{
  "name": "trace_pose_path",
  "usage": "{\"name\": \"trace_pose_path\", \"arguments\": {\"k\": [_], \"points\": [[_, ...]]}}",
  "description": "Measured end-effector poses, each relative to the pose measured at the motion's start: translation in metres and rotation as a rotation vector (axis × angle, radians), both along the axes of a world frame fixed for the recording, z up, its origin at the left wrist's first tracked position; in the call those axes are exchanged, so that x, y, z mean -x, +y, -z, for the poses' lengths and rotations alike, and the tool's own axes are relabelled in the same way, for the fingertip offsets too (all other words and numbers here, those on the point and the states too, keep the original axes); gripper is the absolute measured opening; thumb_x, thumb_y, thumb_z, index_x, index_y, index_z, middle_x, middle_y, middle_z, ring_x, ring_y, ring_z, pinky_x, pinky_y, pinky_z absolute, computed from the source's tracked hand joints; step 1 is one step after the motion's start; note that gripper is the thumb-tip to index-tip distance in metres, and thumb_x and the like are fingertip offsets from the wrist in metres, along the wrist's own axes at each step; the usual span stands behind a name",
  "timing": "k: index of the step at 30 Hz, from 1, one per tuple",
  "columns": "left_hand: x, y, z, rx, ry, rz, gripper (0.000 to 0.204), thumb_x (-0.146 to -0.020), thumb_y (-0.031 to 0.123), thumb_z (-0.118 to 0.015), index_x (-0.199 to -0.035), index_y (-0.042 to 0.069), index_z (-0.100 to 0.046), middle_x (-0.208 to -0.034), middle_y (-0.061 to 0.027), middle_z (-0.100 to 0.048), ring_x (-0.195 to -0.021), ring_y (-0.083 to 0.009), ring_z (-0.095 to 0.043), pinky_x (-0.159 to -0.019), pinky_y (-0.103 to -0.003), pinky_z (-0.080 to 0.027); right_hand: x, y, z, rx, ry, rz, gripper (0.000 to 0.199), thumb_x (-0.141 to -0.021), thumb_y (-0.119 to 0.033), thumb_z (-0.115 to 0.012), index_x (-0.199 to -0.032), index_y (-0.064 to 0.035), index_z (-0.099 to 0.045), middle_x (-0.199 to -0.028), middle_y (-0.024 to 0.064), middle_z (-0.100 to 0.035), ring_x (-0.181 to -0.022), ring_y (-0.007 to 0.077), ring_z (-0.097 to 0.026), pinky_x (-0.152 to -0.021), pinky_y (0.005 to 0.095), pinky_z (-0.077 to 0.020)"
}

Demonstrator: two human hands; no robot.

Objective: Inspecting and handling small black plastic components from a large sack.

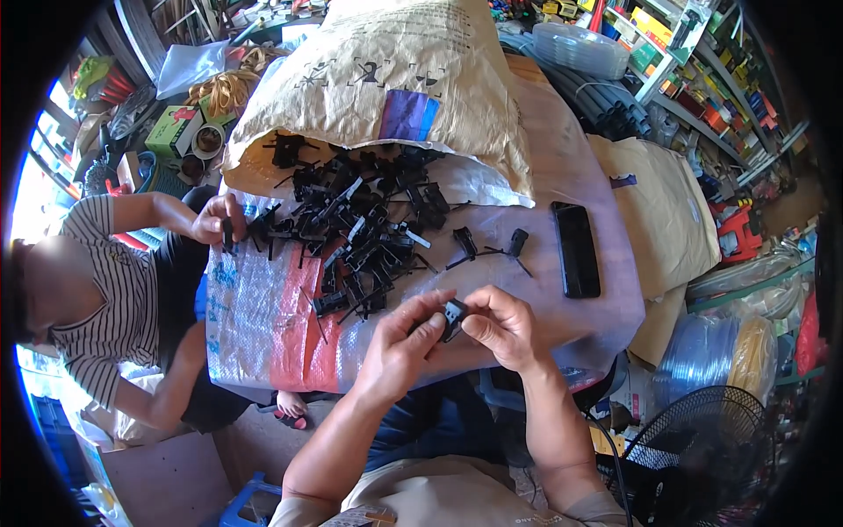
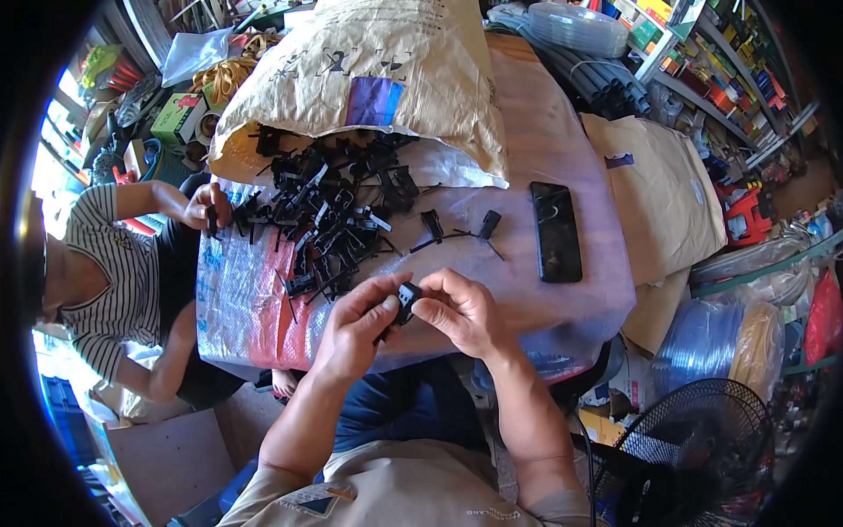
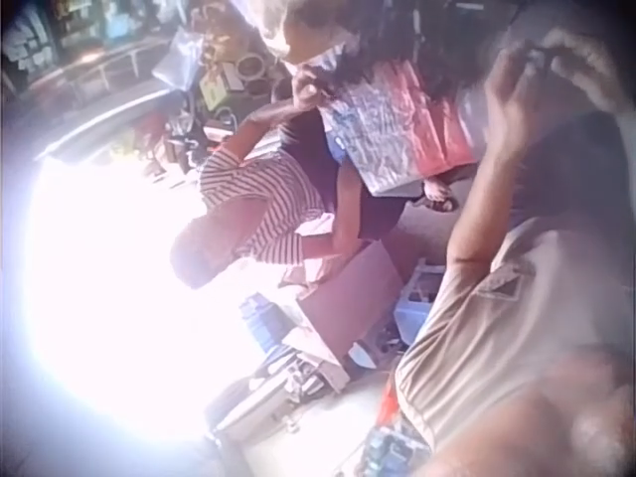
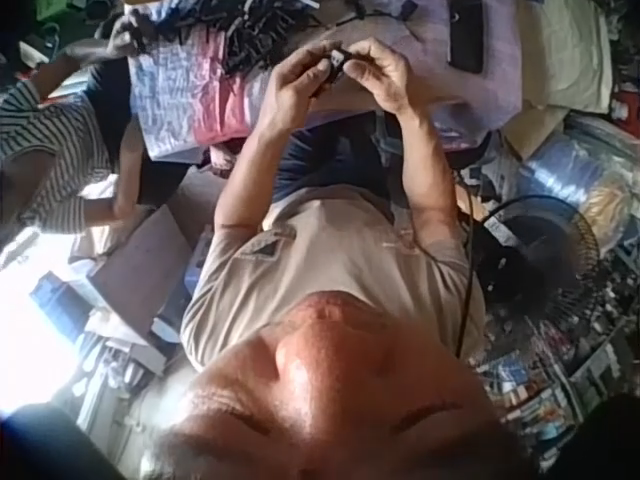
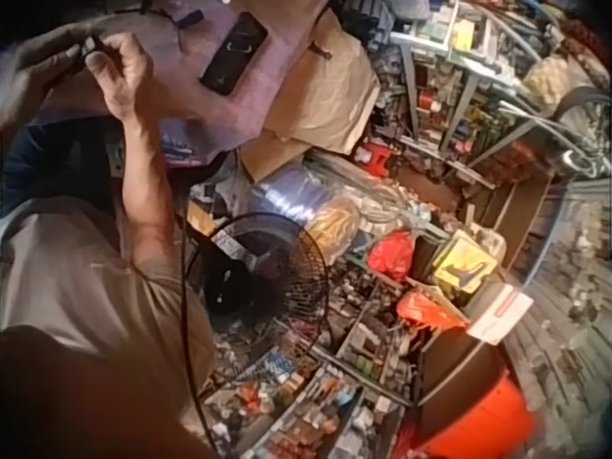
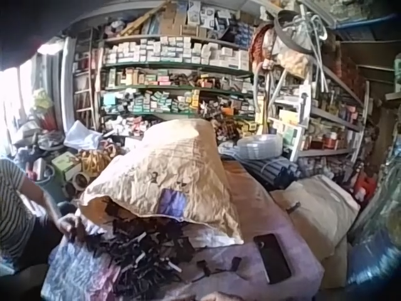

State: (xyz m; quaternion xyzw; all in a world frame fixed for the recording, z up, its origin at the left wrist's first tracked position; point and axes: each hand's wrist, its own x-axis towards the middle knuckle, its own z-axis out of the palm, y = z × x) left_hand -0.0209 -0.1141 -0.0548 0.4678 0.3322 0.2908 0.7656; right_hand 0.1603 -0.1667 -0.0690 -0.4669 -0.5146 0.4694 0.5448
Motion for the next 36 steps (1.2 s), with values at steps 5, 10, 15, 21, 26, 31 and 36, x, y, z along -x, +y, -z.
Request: {"name": "trace_pose_path", "arguments": {"k": [5, 10, 15, 21, 26, 31, 36], "points": [[0.003, -0.003, 0.003, -0.504, 0.129, 0.089, 0.039, -0.092, 0.011, -0.059, -0.128, -0.002, -0.051, -0.092, -0.0105, -0.063, -0.082, -0.0159, -0.058, -0.075, -0.029, -0.048, 0.001, 0.001, -0.003, -0.136, -0.189, 0.035, 0.022, -0.091, -0.023, -0.067, -0.091, -0.0023, -0.059, -0.067, -0.0016, -0.055, -0.061, 0.0045, -0.045, -0.054, 0.022, -0.0384], [0.009, -0.005, -0.005, -0.582, 0.275, 0.098, 0.04, -0.086, 0.012, -0.063, -0.122, -0.003, -0.053, -0.087, -0.0204, -0.064, -0.078, -0.0287, -0.066, -0.071, -0.034, -0.051, -0.001, -0.005, -0.014, 0.016, -0.238, -0.088, 0.014, -0.091, -0.014, -0.065, -0.09, -0.0019, -0.06, -0.071, -0.0007, -0.056, -0.064, 0.0057, -0.047, -0.056, 0.0237, -0.0414], [0.009, -0.002, -0.003, -0.638, 0.261, 0.099, 0.035, -0.083, 0.012, -0.062, -0.115, -0.003, -0.056, -0.08, -0.0095, -0.062, -0.072, -0.0126, -0.057, -0.067, -0.028, -0.048, -0.003, -0.005, -0.024, 0.01, -0.291, -0.163, 0.008, -0.087, -0.007, -0.063, -0.09, -0.0001, -0.059, -0.075, 0.0059, -0.064, -0.068, 0.0096, -0.054, -0.061, 0.0271, -0.0465], [0.008, 0.003, -0.003, -0.635, 0.302, 0.06, 0.032, -0.082, 0.012, -0.063, -0.11, -0.003, -0.056, -0.083, -0.017, -0.065, -0.071, -0.0231, -0.065, -0.067, -0.032, -0.051, -0.003, 0.005, -0.027, 0.004, -0.369, -0.186, 0.01, -0.086, -0.009, -0.064, -0.09, -0.0003, -0.06, -0.072, 0.0065, -0.063, -0.068, 0.0105, -0.056, -0.062, 0.0276, -0.047], [0.01, 0.015, 0.008, 0.365, -0.342, -0.016, 0.021, -0.083, 0.007, -0.058, -0.103, 0.003, -0.051, -0.079, -0.0091, -0.059, -0.064, -0.0175, -0.059, -0.051, -0.027, -0.044, -0.022, 0.025, -0.023, -0.07, -0.705, 0.316, 0.025, -0.082, -0.011, -0.071, -0.103, -0.0018, -0.062, -0.091, 0.0137, -0.063, -0.073, 0.0256, -0.064, -0.065, 0.0345, -0.0515], [0.006, 0.023, 0.017, 0.4, -0.511, 0.013, 0.013, -0.092, 0.013, -0.059, -0.101, 0.005, -0.054, -0.082, -0.0097, -0.058, -0.067, -0.0218, -0.061, -0.056, -0.032, -0.05, -0.042, 0.039, 0.0, -0.254, -1.116, 0.461, 0.016, -0.081, -0.01, -0.067, -0.096, -0.0082, -0.06, -0.087, 0.0102, -0.059, -0.074, 0.0327, -0.063, -0.063, 0.0412, -0.0508], [-0.006, 0.022, -0.003, 0.44, -0.419, -0.072, 0.01, -0.09, 0.011, -0.059, -0.095, 0.004, -0.057, -0.084, -0.013, -0.058, -0.068, -0.0243, -0.061, -0.058, -0.036, -0.052, -0.032, 0.035, -0.012, -0.265, -1.102, 0.46, 0.012, -0.081, -0.008, -0.067, -0.091, -0.0076, -0.06, -0.086, 0.0106, -0.057, -0.075, 0.0329, -0.062, -0.063, 0.0414, -0.0504]]}}
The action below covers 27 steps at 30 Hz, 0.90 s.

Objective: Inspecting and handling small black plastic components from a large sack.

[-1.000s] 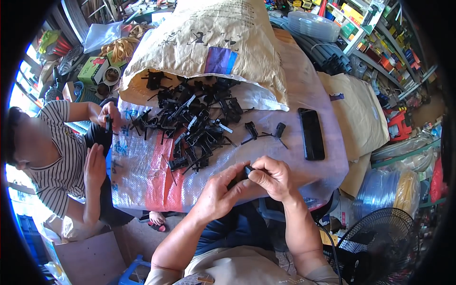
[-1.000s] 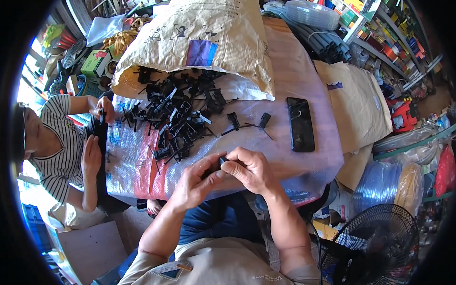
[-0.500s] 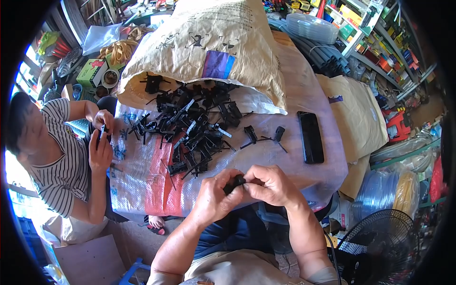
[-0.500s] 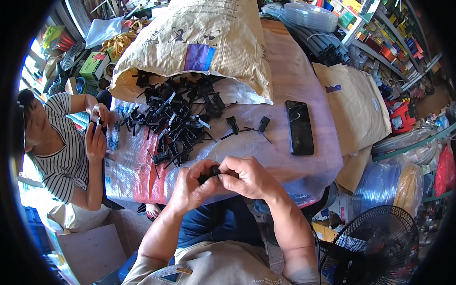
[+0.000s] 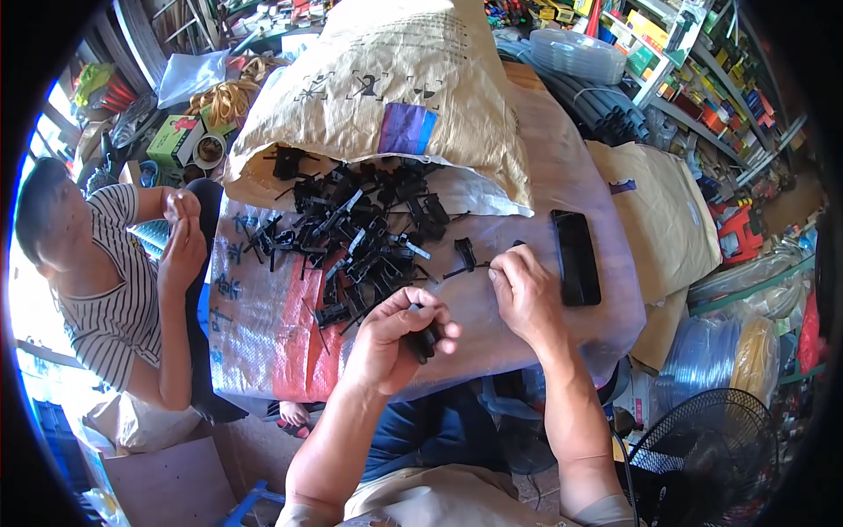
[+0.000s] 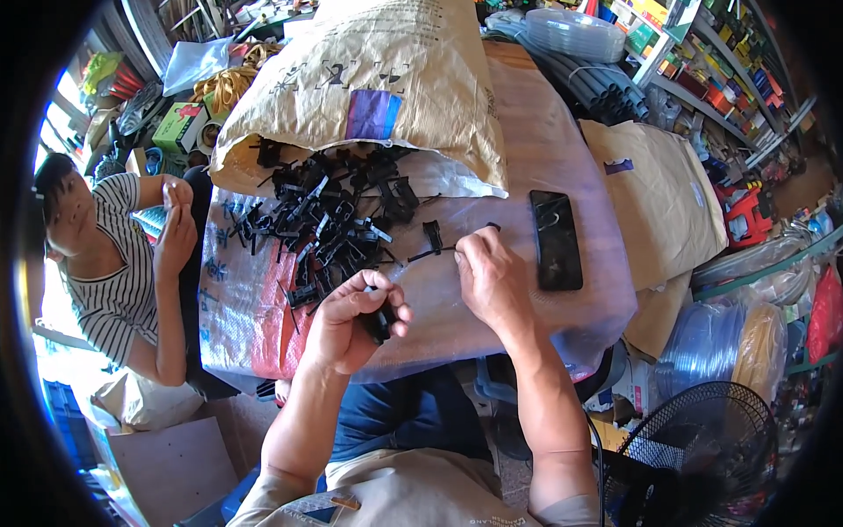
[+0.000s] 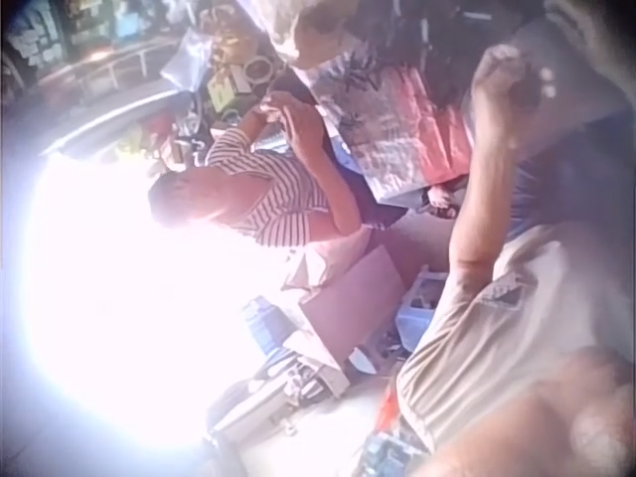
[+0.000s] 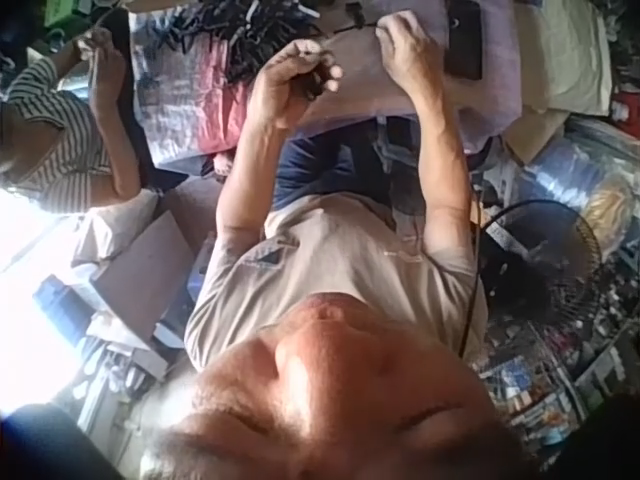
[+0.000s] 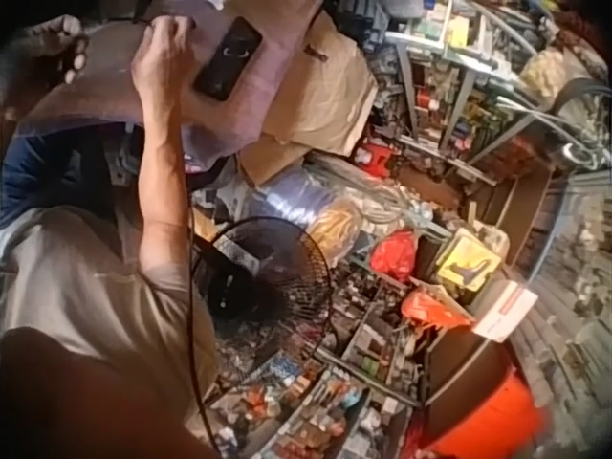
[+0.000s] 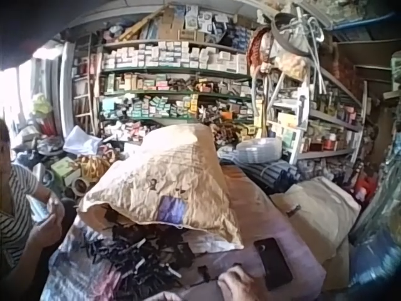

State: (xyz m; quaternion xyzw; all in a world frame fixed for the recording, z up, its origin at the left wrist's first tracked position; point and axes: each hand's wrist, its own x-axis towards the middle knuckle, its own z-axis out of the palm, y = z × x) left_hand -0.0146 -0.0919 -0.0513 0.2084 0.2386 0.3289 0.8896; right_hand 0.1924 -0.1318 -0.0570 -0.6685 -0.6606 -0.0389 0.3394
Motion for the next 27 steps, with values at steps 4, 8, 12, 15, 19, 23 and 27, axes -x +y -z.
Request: {"name": "trace_pose_path", "arguments": {"k": [4, 8, 12, 15, 19, 23, 27], "points": [[-0.002, 0.003, 0.003, -0.026, -0.095, -0.049, 0.008, -0.088, 0.011, -0.06, -0.084, 0.005, -0.055, -0.074, -0.0088, -0.053, -0.058, -0.018, -0.052, -0.052, -0.031, -0.042, 0.003, 0.005, 0.0, 0.046, -0.067, 0.017, 0.009, -0.08, -0.005, -0.065, -0.084, -0.0047, -0.057, -0.086, 0.0122, -0.056, -0.077, 0.034, -0.061, -0.065, 0.0416, -0.0499], [-0.013, -0.002, -0.008, -0.336, 0.296, -0.104, 0.011, -0.09, 0.011, -0.059, -0.097, 0.003, -0.061, -0.069, -0.0045, -0.057, -0.05, -0.0111, -0.047, -0.05, -0.025, -0.038, 0.002, 0.006, 0.005, -0.02, -0.022, -0.052, 0.008, -0.081, -0.003, -0.063, -0.083, -0.0037, -0.055, -0.084, 0.0122, -0.056, -0.076, 0.0338, -0.061, -0.064, 0.0416, -0.0497], [-0.02, -0.01, -0.004, -1.163, 0.766, -0.329, 0.034, -0.091, 0.01, -0.06, -0.123, -0.001, -0.057, -0.097, -0.0031, -0.064, -0.065, -0.0047, -0.049, -0.057, -0.02, -0.043, 0.01, -0.011, -0.006, 0.023, 0.013, -0.199, 0.012, -0.079, 0.005, -0.06, -0.086, -0.0023, -0.054, -0.081, 0.014, -0.058, -0.076, 0.0348, -0.061, -0.064, 0.0412, -0.0494], [-0.02, -0.009, 0.005, -0.842, 0.72, -0.194, 0.037, -0.091, 0.012, -0.062, -0.126, 0.0, -0.056, -0.096, -0.0022, -0.063, -0.064, -0.0044, -0.048, -0.056, -0.021, -0.042, 0.026, -0.018, -0.012, -0.076, 0.179, -0.306, 0.017, -0.079, 0.008, -0.059, -0.092, -0.0015, -0.055, -0.085, 0.0152, -0.059, -0.076, 0.036, -0.061, -0.064, 0.0388, -0.0487], [-0.012, -0.006, -0.001, -0.63, 0.585, -0.014, 0.042, -0.09, 0.016, -0.065, -0.124, -0.006, -0.055, -0.092, -0.0037, -0.063, -0.066, -0.0067, -0.048, -0.058, -0.023, -0.043, 0.023, -0.022, -0.018, 0.018, 0.385, -0.439, 0.014, -0.085, 0.004, -0.061, -0.097, 0.0001, -0.055, -0.085, 0.0129, -0.058, -0.074, 0.0285, -0.06, -0.064, 0.0323, -0.0483], [-0.008, -0.008, -0.006, -0.549, 0.543, 0.042, 0.037, -0.091, 0.018, -0.064, -0.121, -0.004, -0.057, -0.083, 0.0007, -0.06, -0.064, -0.0043, -0.045, -0.054, -0.021, -0.037, 0.024, -0.025, -0.016, 0.096, 0.77, -0.348, 0.021, -0.087, -0.001, -0.065, -0.107, -0.0004, -0.058, -0.099, 0.007, -0.059, -0.078, 0.0115, -0.058, -0.066, 0.0245, -0.0486], [0.0, -0.008, -0.006, -0.514, 0.445, 0.158, 0.032, -0.093, 0.02, -0.061, -0.116, -0.002, -0.061, -0.078, 0.0007, -0.058, -0.061, -0.0033, -0.044, -0.052, -0.02, -0.034, 0.019, -0.023, -0.013, 0.1, 0.85, -0.406, 0.019, -0.088, -0.001, -0.064, -0.106, -0.0005, -0.06, -0.105, 0.0025, -0.059, -0.079, 0.0052, -0.054, -0.068, 0.0203, -0.0459]]}}
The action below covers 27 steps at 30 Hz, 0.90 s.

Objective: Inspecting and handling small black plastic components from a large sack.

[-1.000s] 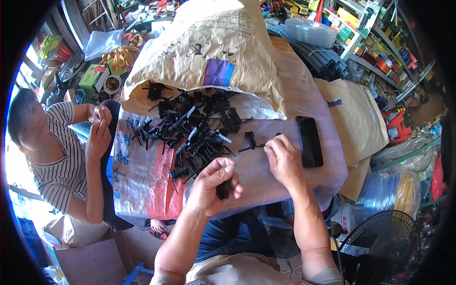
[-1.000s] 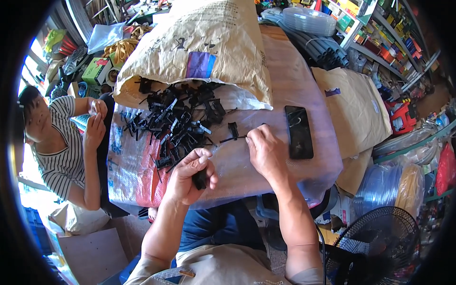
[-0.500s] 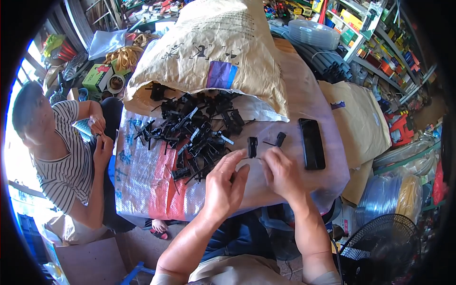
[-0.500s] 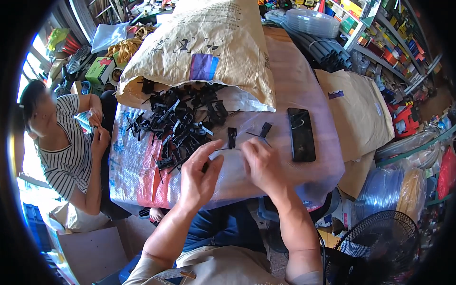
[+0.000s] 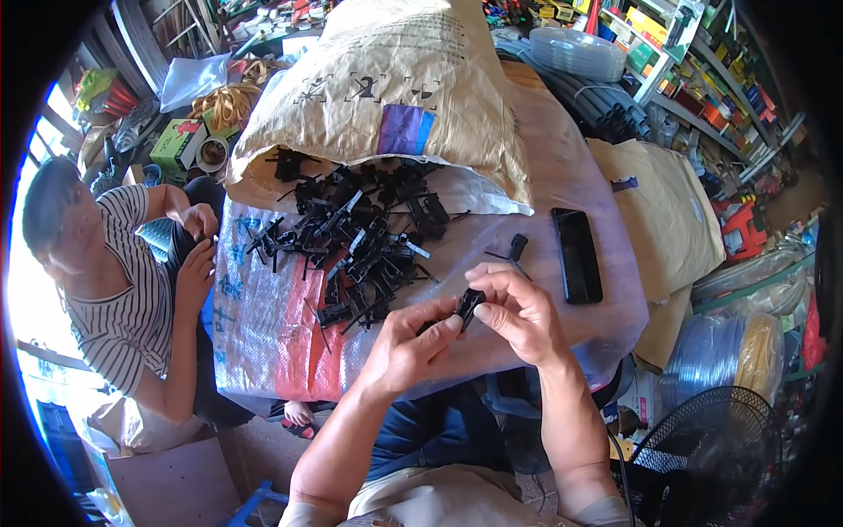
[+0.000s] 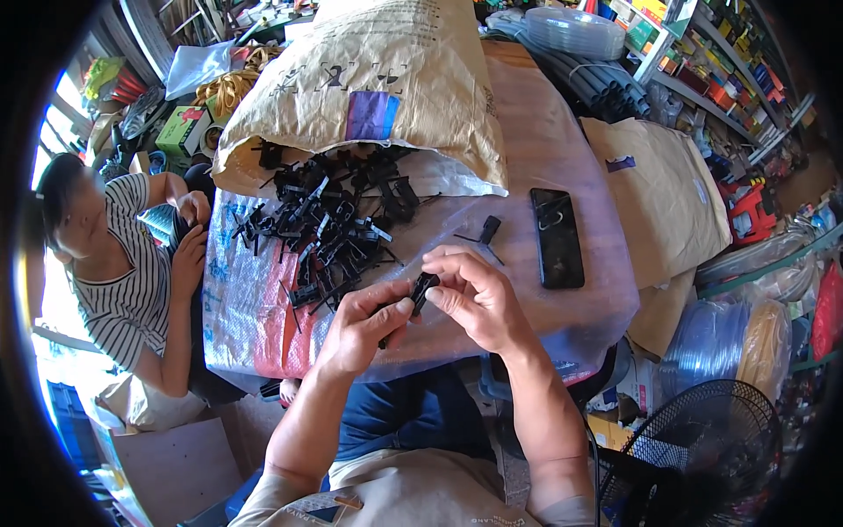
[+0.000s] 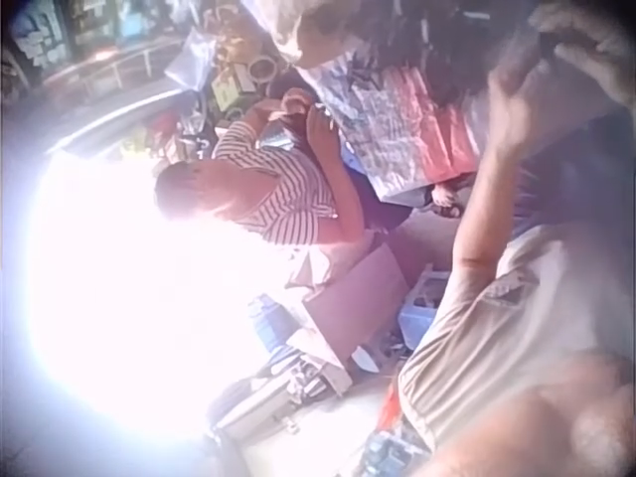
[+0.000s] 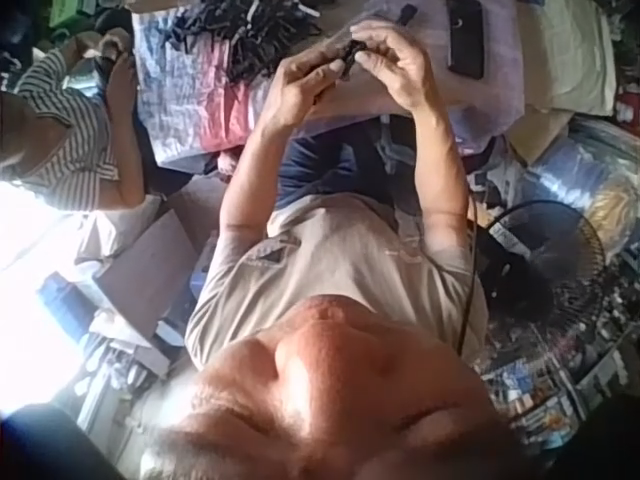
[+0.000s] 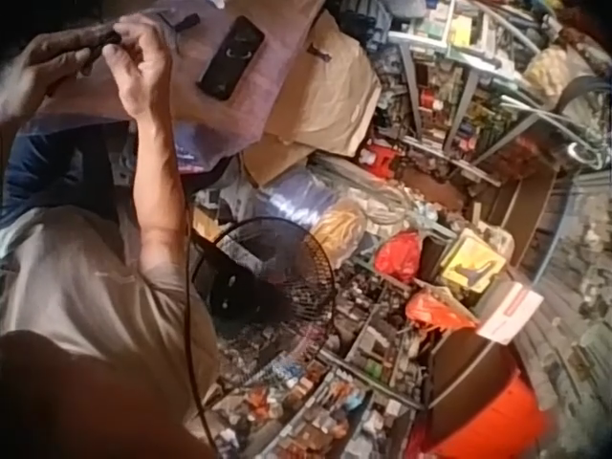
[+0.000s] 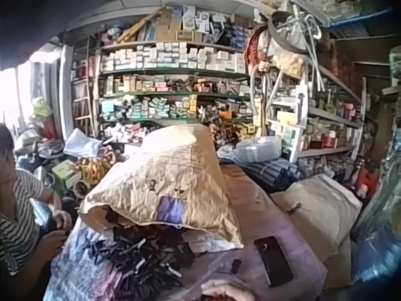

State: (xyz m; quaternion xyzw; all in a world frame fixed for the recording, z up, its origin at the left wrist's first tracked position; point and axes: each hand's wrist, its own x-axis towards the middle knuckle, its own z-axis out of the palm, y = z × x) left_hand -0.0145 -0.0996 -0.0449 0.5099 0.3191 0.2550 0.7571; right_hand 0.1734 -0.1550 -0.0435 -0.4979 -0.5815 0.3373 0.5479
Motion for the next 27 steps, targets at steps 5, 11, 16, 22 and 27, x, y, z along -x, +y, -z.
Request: {"name": "trace_pose_path", "arguments": {"k": [5, 11, 16, 22, 27], "points": [[0.0, -0.005, -0.003, 0.003, -0.013, -0.01, 0.03, -0.092, 0.02, -0.062, -0.113, -0.002, -0.062, -0.075, 0.002, -0.056, -0.063, -0.0034, -0.044, -0.053, -0.021, -0.035, -0.006, -0.004, 0.003, 0.086, 0.173, -0.133, 0.012, -0.088, -0.002, -0.065, -0.099, -0.0013, -0.06, -0.104, 0.0038, -0.057, -0.079, 0.0059, -0.053, -0.066, 0.0177, -0.0416], [-0.011, -0.017, 0.0, -0.777, 0.135, -0.257, 0.017, -0.088, 0.005, -0.063, -0.104, -0.001, -0.061, -0.074, -0.0056, -0.062, -0.063, -0.0076, -0.051, -0.057, -0.025, -0.043, 0.006, -0.003, -0.002, 0.122, 0.227, -0.123, 0.01, -0.088, 0.001, -0.062, -0.097, -0.0004, -0.059, -0.096, 0.0002, -0.055, -0.077, 0.0043, -0.053, -0.066, 0.0196, -0.0448], [-0.011, -0.024, 0.0, -0.827, 0.165, -0.304, 0.009, -0.085, 0.001, -0.064, -0.093, 0.0, -0.059, -0.076, -0.0109, -0.062, -0.065, -0.0182, -0.058, -0.063, -0.029, -0.047, 0.013, -0.005, 0.015, 0.051, 0.282, -0.132, 0.011, -0.085, -0.002, -0.062, -0.095, 0.0002, -0.058, -0.097, 0.001, -0.055, -0.074, 0.0039, -0.052, -0.064, 0.019, -0.0442], [-0.005, -0.025, 0.002, -0.953, 0.184, -0.326, 0.012, -0.082, 0.0, -0.063, -0.093, 0.0, -0.06, -0.081, -0.0159, -0.064, -0.069, -0.0345, -0.064, -0.061, -0.036, -0.05, 0.021, -0.008, 0.019, 0.109, 0.355, -0.113, 0.013, -0.086, -0.008, -0.065, -0.094, -0.0015, -0.057, -0.093, -0.0015, -0.054, -0.072, 0.0012, -0.047, -0.061, 0.0168, -0.0391], [0.003, -0.024, -0.008, -0.741, 0.243, -0.223, 0.016, -0.087, 0.005, -0.061, -0.102, -0.001, -0.059, -0.085, -0.015, -0.066, -0.064, -0.0209, -0.062, -0.058, -0.031, -0.048, 0.026, -0.006, 0.011, 0.108, 0.284, 0.003, 0.02, -0.087, -0.007, -0.066, -0.104, -0.0007, -0.057, -0.084, -0.0014, -0.054, -0.072, 0.0037, -0.05, -0.064, 0.0197, -0.0437]]}}
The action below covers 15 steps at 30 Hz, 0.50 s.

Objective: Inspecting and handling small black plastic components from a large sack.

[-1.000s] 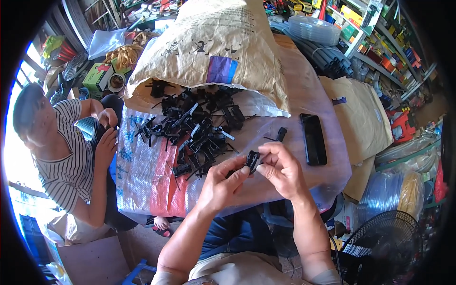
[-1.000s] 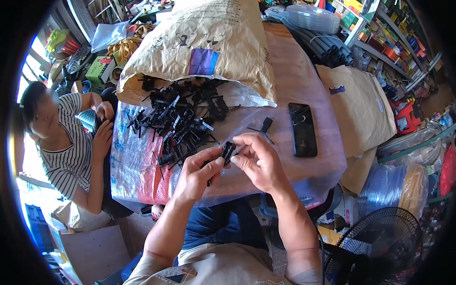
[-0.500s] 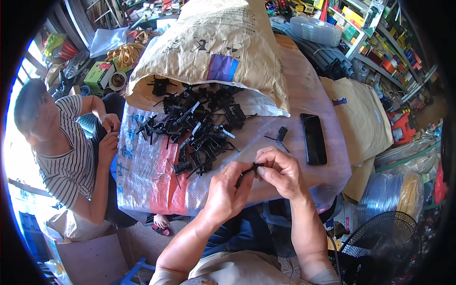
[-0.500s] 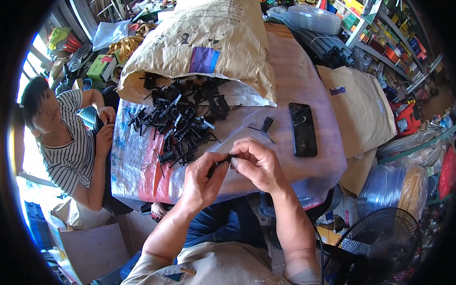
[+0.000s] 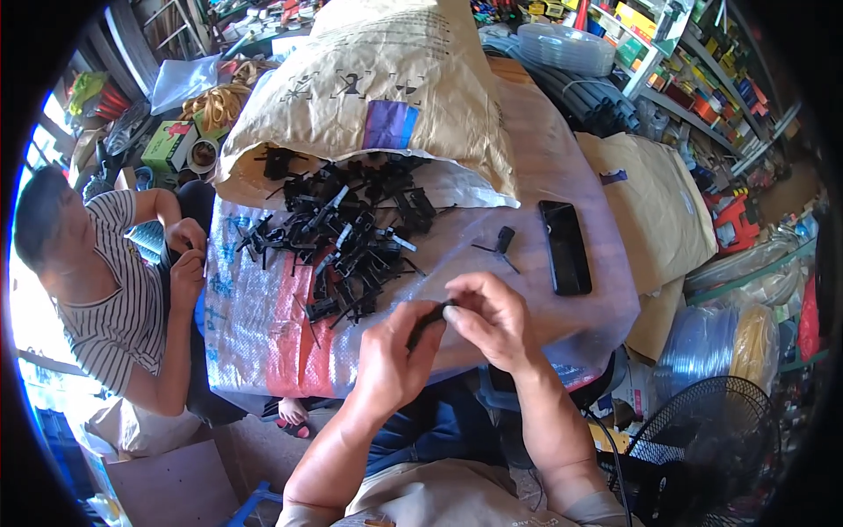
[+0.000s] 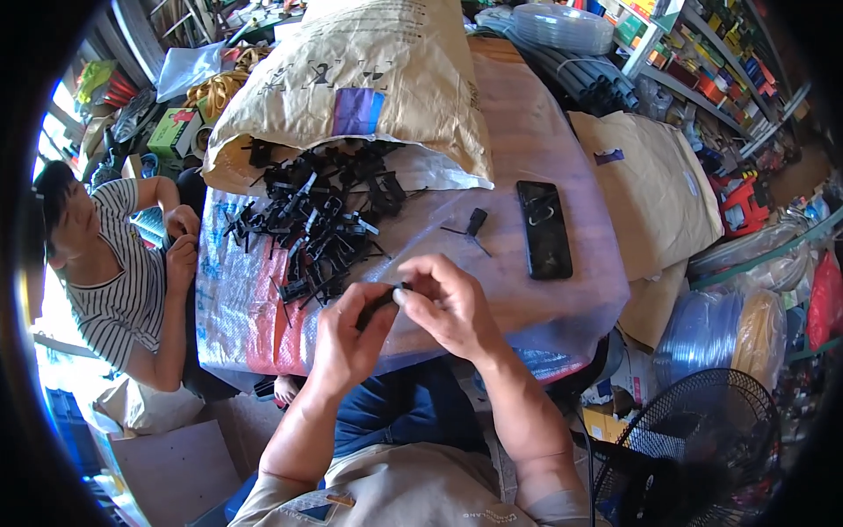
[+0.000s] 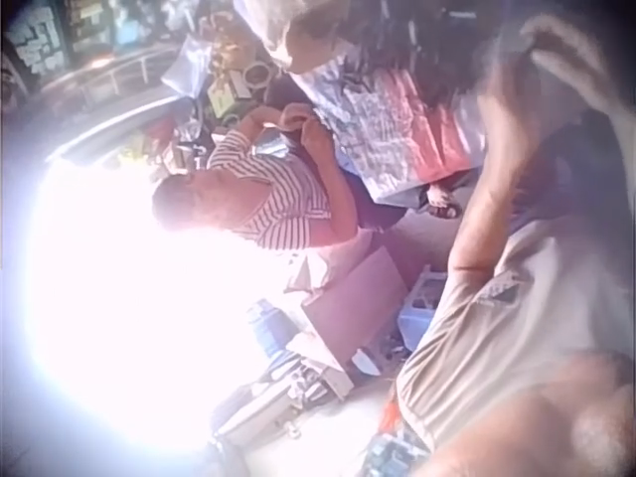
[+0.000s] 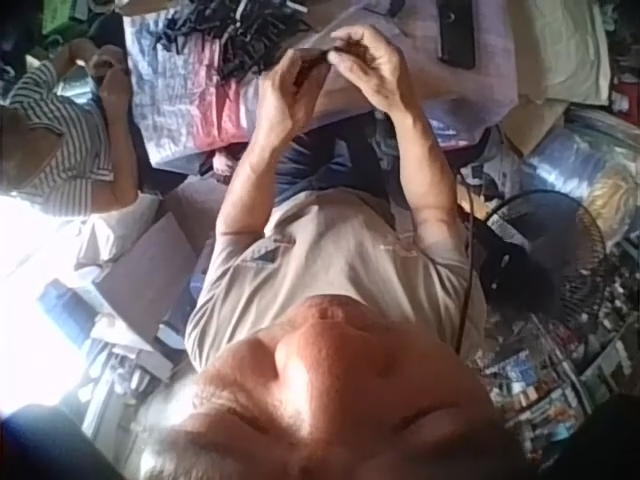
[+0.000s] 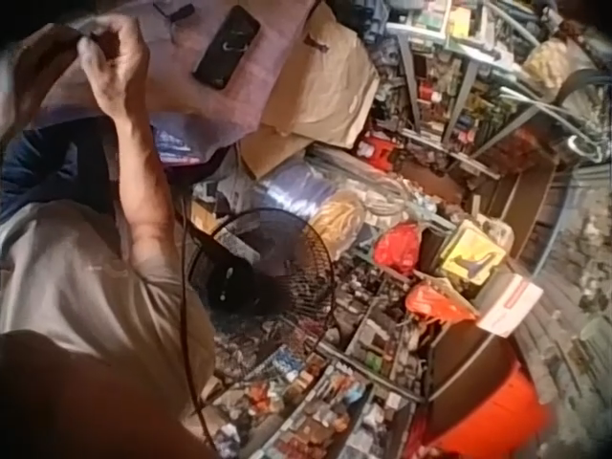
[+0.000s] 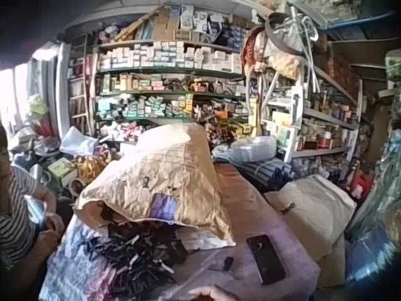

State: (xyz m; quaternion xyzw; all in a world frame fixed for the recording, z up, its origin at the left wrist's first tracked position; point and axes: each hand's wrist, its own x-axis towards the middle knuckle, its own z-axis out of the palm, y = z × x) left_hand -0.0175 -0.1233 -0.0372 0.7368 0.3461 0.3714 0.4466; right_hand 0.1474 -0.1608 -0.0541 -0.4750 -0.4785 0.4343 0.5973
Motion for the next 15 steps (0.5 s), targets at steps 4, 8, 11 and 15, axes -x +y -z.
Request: {"name": "trace_pose_path", "arguments": {"k": [4, 8, 11, 15], "points": [[0.01, 0.016, 0.001, 0.844, -0.502, 0.08, 0.025, -0.095, 0.014, -0.053, -0.116, 0.001, -0.055, -0.091, -0.0095, -0.068, -0.057, -0.0071, -0.049, -0.053, -0.021, -0.039, -0.016, -0.014, -0.014, -0.049, -0.234, -0.129, 0.019, -0.084, -0.007, -0.071, -0.1, -0.0008, -0.061, -0.08, 0.0015, -0.059, -0.07, 0.009, -0.055, -0.063, 0.0239, -0.0452], [0.011, 0.015, 0.006, 1.044, -0.719, 0.14, 0.025, -0.096, 0.015, -0.053, -0.117, 0.002, -0.055, -0.091, -0.0116, -0.067, -0.057, -0.0074, -0.049, -0.052, -0.021, -0.04, -0.01, -0.015, -0.024, -0.111, -0.407, -0.199, 0.014, -0.081, -0.008, -0.074, -0.086, -0.0008, -0.063, -0.077, 0.0072, -0.062, -0.068, 0.0169, -0.058, -0.063, 0.0278, -0.0465], [0.009, 0.012, 0.008, 1.019, -0.691, 0.145, 0.026, -0.096, 0.016, -0.053, -0.118, 0.002, -0.055, -0.089, -0.0099, -0.066, -0.057, -0.0076, -0.049, -0.052, -0.022, -0.04, -0.007, -0.015, -0.021, -0.123, -0.424, -0.17, 0.013, -0.082, -0.008, -0.073, -0.086, -0.0005, -0.062, -0.076, 0.0062, -0.062, -0.067, 0.0162, -0.058, -0.062, 0.028, -0.0464], [0.009, 0.004, 0.007, 0.677, -0.312, 0.172, 0.028, -0.094, 0.016, -0.059, -0.116, 0.0, -0.059, -0.077, -0.0018, -0.056, -0.061, -0.0065, -0.047, -0.053, -0.022, -0.037, -0.006, -0.013, -0.024, 0.047, -0.324, 0.01, 0.011, -0.086, -0.008, -0.069, -0.087, 0.0, -0.062, -0.074, 0.0062, -0.06, -0.065, 0.0132, -0.057, -0.059, 0.0275, -0.0457]]}}
